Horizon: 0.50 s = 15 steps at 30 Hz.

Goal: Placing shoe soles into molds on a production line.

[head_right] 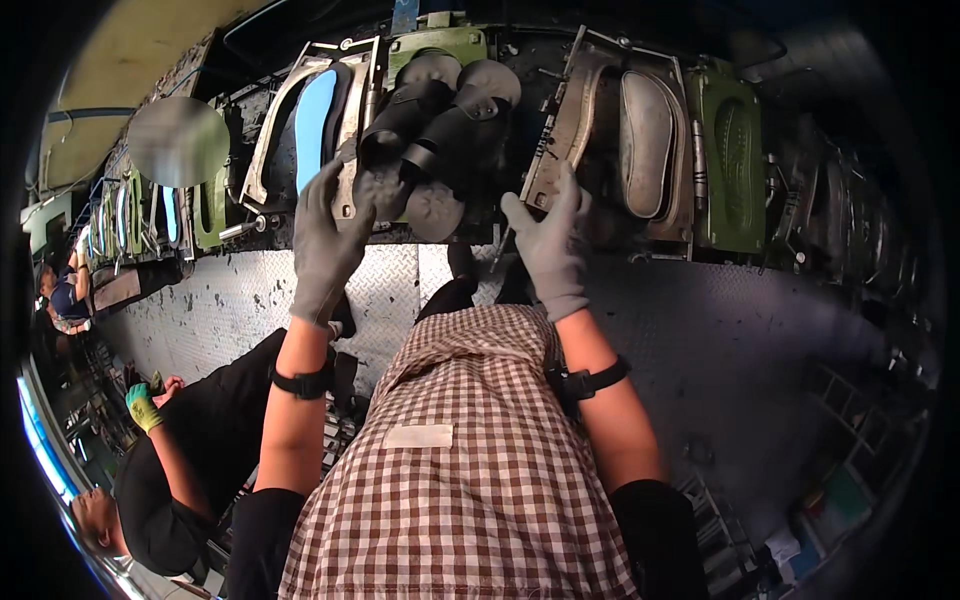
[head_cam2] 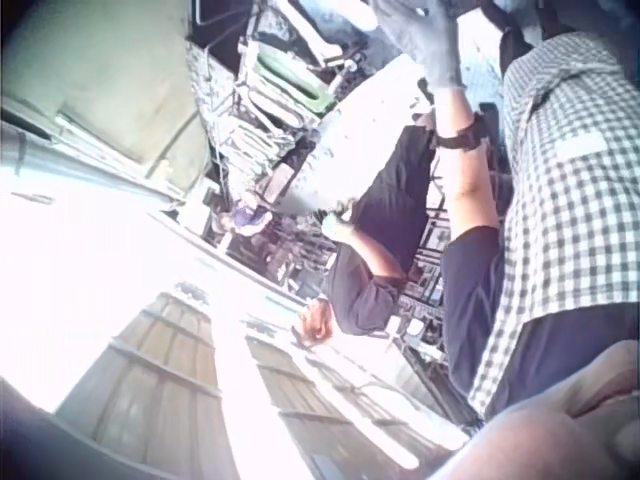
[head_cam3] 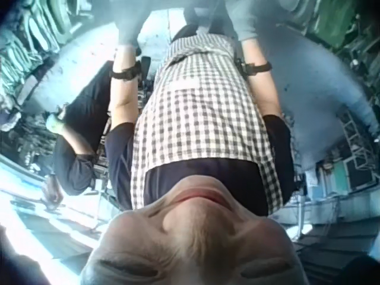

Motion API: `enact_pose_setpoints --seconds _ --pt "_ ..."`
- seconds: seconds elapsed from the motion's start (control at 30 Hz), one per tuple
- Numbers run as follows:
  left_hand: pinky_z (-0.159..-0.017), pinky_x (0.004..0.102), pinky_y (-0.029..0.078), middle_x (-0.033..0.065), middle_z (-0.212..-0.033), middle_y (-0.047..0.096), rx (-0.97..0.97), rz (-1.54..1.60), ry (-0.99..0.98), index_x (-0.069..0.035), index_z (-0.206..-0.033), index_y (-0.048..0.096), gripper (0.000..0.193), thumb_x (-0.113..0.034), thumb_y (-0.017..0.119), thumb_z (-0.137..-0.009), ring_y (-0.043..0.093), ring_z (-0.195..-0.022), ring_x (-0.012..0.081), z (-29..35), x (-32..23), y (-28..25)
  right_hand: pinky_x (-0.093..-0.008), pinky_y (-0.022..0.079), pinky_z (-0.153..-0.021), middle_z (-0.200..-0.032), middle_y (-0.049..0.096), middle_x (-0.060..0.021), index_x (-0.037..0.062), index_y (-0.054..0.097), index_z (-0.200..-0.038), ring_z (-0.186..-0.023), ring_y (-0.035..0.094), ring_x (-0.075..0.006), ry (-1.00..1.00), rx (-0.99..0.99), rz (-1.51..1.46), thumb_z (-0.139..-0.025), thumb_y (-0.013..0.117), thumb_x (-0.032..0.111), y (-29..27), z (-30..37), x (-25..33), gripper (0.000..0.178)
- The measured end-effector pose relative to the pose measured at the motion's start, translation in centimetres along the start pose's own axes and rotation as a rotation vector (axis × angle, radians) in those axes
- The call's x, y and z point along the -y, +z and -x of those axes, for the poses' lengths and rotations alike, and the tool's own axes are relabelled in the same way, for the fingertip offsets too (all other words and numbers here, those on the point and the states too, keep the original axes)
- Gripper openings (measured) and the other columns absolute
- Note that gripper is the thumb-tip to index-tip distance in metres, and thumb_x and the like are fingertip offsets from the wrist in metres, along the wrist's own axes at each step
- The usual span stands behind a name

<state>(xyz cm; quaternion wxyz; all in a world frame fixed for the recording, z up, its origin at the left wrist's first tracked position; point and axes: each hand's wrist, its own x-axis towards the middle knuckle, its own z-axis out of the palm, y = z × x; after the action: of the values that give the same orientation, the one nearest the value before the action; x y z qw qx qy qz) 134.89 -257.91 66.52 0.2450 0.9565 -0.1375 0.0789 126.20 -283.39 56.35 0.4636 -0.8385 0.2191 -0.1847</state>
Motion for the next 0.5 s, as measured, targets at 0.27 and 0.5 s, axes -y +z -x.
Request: enact_pose_setpoints --seconds 0.27,0.5 --pt "-0.09 0.039 0.053 0.0188 -0.11 0.074 0.27 0.074 -0.459 -0.006 -0.125 0.068 0.042 -0.02 0.068 -0.085 0.071 -0.103 0.0309 -8.1 -0.9 8.2 -0.0497 0.05 -0.099 -0.14 0.055 -0.0234 0.0103 0.033 -0.154 -0.119 0.06 -0.042 0.15 0.316 0.141 -0.081 0.074 0.022 3.8 -4.2 3.0 0.085" --pt "-0.082 0.0274 0.052 0.007 -0.103 0.071 0.215 0.803 -0.442 -0.003 -0.118 0.065 0.025 -0.007 0.062 -0.094 0.065 -0.091 0.013 -3.3 -15.1 11.0 -0.0396 0.041 -0.115 -0.138 0.06 -0.0186 0.0018 0.055 -0.139 -0.132 0.056 -0.0319 -0.135 -0.223 0.084 -0.083 0.06 -0.007 -19.2 -12.5 -10.2 0.057"
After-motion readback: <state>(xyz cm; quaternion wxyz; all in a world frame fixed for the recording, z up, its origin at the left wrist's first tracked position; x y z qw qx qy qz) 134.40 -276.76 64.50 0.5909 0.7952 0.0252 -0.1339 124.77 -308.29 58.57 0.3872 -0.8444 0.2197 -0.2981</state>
